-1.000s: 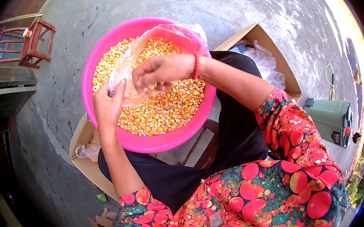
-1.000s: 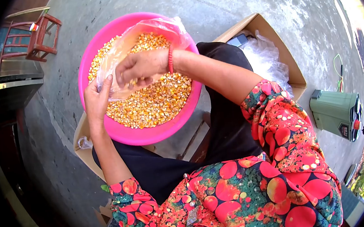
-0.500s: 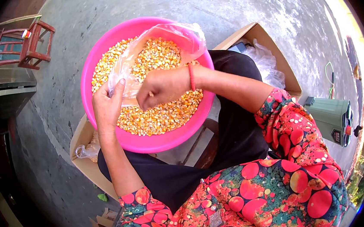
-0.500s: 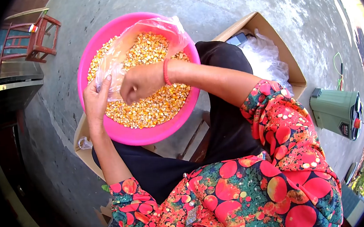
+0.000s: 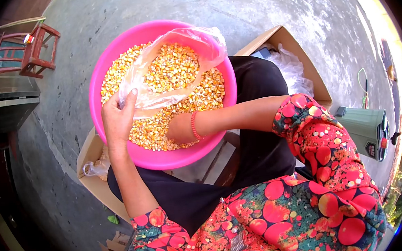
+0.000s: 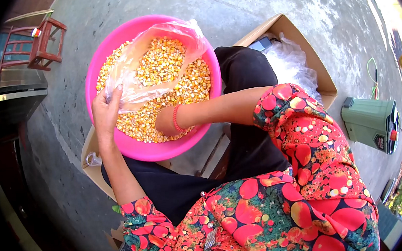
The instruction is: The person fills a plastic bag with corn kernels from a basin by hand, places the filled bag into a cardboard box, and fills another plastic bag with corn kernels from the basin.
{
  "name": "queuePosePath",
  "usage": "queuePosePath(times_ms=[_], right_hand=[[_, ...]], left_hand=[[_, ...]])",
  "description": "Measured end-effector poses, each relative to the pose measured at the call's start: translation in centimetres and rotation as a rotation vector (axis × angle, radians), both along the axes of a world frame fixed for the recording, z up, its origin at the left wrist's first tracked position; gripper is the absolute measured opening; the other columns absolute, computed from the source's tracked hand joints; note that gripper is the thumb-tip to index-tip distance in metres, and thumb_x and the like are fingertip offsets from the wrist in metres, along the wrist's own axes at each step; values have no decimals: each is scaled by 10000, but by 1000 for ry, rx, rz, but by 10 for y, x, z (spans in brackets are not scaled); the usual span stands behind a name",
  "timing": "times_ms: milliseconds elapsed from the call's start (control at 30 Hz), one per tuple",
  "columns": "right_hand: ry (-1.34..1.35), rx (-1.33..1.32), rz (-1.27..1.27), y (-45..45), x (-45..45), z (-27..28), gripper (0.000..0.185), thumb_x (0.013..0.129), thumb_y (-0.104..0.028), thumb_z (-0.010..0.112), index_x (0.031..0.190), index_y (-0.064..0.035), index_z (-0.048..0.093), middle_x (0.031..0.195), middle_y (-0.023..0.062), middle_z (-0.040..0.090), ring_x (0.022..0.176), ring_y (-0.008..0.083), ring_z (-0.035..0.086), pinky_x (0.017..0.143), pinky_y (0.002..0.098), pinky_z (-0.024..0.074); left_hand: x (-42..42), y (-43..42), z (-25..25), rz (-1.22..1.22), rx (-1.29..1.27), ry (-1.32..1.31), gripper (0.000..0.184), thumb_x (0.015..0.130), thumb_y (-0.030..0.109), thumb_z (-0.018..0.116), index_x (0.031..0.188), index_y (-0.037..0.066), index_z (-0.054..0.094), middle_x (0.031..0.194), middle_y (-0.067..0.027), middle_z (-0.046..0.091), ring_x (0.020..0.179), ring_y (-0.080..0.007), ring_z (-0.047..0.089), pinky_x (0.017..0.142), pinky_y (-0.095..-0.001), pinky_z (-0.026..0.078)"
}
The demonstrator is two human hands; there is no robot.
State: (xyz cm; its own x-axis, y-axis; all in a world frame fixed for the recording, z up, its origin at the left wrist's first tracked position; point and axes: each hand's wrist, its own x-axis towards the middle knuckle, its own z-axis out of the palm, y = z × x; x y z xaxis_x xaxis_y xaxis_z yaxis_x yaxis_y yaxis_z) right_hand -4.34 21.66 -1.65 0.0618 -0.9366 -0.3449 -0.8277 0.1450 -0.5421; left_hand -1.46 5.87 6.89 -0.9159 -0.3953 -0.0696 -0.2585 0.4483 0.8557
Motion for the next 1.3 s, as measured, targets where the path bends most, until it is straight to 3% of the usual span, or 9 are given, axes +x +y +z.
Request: queuePosePath(times_ms=[167, 267, 500, 633, 733, 833, 1033, 1133, 1300], right_hand=[[-278, -151, -160, -2, -14, -6, 197, 814, -205, 552, 909, -65, 653, 716, 153, 642, 688, 297, 641, 615, 394, 508], [-1002, 211, -341, 0, -24, 26, 151, 856, -189, 545, 866, -70, 637, 657, 11, 575, 575, 90, 574, 479, 246, 461], [-1284, 7, -365, 7, -65, 84, 168, 914, -194, 521, 909, -57, 620, 728, 8, 580, 547, 48, 527, 446, 184, 400], [-952, -286, -780, 8, -97, 84, 219, 928, -212, 519, 1034, -50, 622, 807, 12, 605, 665, 74, 579, 599, 211, 495], [-488, -649, -719, 4, -112, 65, 286, 907, -240, 539, 1101, -39, 603, 993, 52, 641, 963, 158, 594, 851, 308, 476], [47, -783, -674, 4, -116, 59, 271, 859, -196, 544, 1063, -40, 631, 1061, 142, 636, 954, 247, 615, 877, 344, 470], [-893, 23, -216, 11, -73, 83, 217, 867, -163, 508, 965, -24, 644, 910, 131, 659, 788, 236, 632, 717, 337, 506], [-366, -106, 137, 1, -38, 36, 235, 825, -137, 548, 1030, -45, 620, 960, 155, 617, 844, 305, 633, 738, 405, 507], [35, -204, -118, 6, -14, 11, 258, 795, -155, 551, 1022, -44, 601, 1064, 206, 556, 944, 383, 602, 767, 434, 510]], left_hand=[[1, -1, -3, 1, 59, 64, 272, 864, 230, 638, 853, -41, 652, 670, 1, 604, 619, -51, 496, 546, -259, 414], [1, -8, -8, -12, -7, 27, 287, 883, 237, 613, 784, -32, 627, 613, 12, 564, 576, -51, 473, 512, -262, 389], [2, -8, -3, 24, 31, -48, 343, 940, 302, 533, 868, -13, 647, 724, 17, 591, 636, -48, 501, 560, -225, 413], [1, -1, -1, 50, 12, 43, 390, 938, 312, 524, 774, -27, 626, 576, 13, 513, 542, -61, 446, 490, -263, 367], [0, 1, -1, 44, 20, 43, 394, 937, 310, 528, 788, -40, 632, 583, 14, 521, 551, -58, 442, 492, -261, 364], [0, 2, 0, 45, 40, 67, 395, 936, 307, 532, 792, -46, 636, 586, 16, 522, 556, -56, 437, 493, -259, 361], [2, -1, -1, 30, 35, 60, 375, 930, 295, 548, 786, -38, 641, 588, 18, 529, 561, -56, 446, 494, -257, 362], [1, -1, -4, 16, 36, 38, 340, 930, 291, 552, 813, -13, 650, 635, 27, 554, 582, -44, 462, 510, -235, 370], [1, -4, -3, 2, 27, 6, 306, 933, 284, 552, 854, 10, 661, 696, 36, 587, 611, -30, 486, 535, -208, 387]])
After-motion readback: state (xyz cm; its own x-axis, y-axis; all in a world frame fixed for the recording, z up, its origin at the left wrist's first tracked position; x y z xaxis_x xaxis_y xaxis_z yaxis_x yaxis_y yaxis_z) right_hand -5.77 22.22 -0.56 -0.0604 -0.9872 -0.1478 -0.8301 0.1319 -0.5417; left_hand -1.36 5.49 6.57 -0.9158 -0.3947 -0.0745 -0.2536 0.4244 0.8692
